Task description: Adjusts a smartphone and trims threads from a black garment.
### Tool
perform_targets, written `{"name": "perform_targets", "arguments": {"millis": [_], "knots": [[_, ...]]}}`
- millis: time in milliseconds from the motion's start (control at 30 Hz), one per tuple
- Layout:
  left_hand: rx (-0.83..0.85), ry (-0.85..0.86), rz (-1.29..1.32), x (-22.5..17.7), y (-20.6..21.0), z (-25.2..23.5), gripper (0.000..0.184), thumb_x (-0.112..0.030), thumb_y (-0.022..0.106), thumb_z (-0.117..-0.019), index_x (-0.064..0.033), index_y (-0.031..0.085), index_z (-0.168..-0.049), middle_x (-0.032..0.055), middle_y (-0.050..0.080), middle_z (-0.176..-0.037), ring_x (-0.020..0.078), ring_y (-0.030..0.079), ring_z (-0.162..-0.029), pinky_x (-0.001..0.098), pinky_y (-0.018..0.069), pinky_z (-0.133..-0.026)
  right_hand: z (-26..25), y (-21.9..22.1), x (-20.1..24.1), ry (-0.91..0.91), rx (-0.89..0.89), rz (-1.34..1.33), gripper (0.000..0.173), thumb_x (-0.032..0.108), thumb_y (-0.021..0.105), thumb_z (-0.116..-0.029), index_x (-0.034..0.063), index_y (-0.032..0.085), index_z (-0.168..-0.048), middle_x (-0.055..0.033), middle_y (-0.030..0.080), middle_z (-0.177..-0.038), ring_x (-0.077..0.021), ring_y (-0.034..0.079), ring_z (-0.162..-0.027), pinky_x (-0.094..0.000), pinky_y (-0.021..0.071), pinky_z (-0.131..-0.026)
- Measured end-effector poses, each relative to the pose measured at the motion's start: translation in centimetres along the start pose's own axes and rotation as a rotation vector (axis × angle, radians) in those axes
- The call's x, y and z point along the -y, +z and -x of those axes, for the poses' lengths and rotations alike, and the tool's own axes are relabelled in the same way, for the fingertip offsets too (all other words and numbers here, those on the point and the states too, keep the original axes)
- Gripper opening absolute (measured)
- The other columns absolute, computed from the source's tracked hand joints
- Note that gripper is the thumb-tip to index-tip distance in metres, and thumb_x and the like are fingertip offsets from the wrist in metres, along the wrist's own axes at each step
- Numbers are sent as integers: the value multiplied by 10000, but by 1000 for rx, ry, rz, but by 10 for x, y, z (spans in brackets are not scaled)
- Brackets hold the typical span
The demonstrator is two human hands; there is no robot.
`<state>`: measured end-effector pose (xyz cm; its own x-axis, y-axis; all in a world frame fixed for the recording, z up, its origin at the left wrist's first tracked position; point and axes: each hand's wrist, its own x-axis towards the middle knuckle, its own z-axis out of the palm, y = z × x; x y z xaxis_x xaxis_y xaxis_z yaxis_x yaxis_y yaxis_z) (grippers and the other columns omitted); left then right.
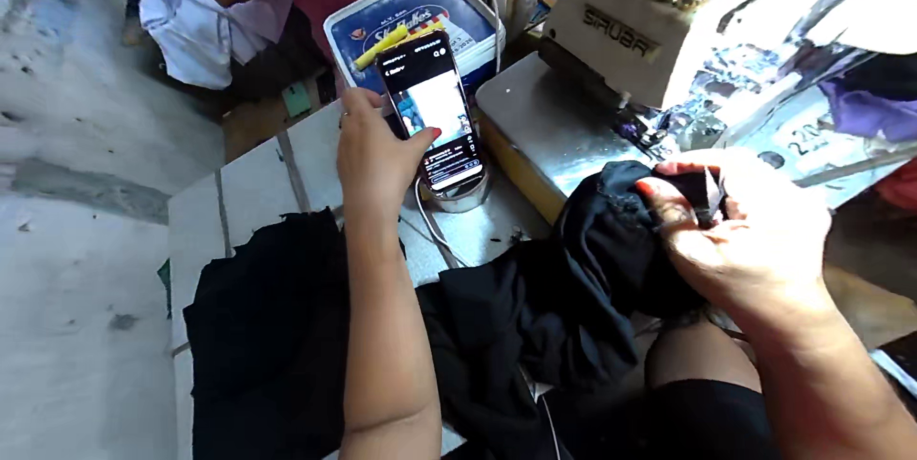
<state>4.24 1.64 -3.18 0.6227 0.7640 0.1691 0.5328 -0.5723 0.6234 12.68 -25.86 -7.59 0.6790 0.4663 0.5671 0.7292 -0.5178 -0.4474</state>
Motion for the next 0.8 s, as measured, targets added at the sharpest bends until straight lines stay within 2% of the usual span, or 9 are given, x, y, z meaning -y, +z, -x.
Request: {"name": "perform_targets", "arguments": {"millis": [100,200,267,367,433,567,667,800], "knots": [[32,-22,-4,0,8,-4,859,-280,881,-804,47,395,-1432,246,637,-1124,405,637,-1045,592,506,-892,1,2,-1,-11,-14,9,318,229,552,-996,-55,674,-1072,-220,673,-904,-280,634,-762,-442,468,-665],[50,-45,-19,-1,12,-6,814,-284,839,-861,36,372,-1446,216,652,-1065,379,651,-1004,578,512,-881,2,3,-1,-1,-27,22,321,227,554,-996,-67,667,-1057,-222,666,-874,-275,625,-741,-436,465,-659],[52,-38,-20,0,12,-8,739,-288,785,-915,38,382,-1441,221,654,-1079,380,655,-1015,579,509,-894,2,3,0,18,-25,36,345,246,546,-997,-70,670,-1060,-231,673,-882,-298,642,-766,-460,471,-674],[48,-7,16,5,10,-10,552,-313,625,-1027,44,435,-1404,240,654,-1131,379,656,-1044,571,503,-912,2,4,0,23,-34,39,346,247,548,-994,-70,674,-1055,-231,673,-874,-286,642,-768,-438,471,-676],[56,6,41,7,8,-10,533,-348,579,-1050,40,453,-1393,241,660,-1124,370,664,-1022,570,506,-900,2,4,1,25,-32,39,342,244,546,-996,-66,676,-1059,-231,672,-877,-286,641,-769,-442,471,-679],[93,13,59,10,5,-10,574,-316,668,-1004,23,436,-1405,200,651,-1079,322,653,-962,535,512,-871,2,4,1,32,-38,39,338,236,544,-996,-68,678,-1056,-239,673,-877,-291,642,-776,-446,469,-686],[121,1,47,8,3,-10,657,-232,766,-932,24,413,-1424,215,643,-1104,347,651,-1001,543,518,-890,2,5,1,20,-56,37,315,217,561,-994,-71,675,-1051,-235,670,-863,-275,634,-760,-420,473,-684],[147,-14,30,6,1,-10,755,-177,833,-864,18,388,-1442,220,636,-1114,364,646,-1022,553,519,-897,3,6,0,11,-57,34,307,204,555,-992,-74,670,-1053,-236,672,-875,-279,636,-774,-423,474,-698]]}}
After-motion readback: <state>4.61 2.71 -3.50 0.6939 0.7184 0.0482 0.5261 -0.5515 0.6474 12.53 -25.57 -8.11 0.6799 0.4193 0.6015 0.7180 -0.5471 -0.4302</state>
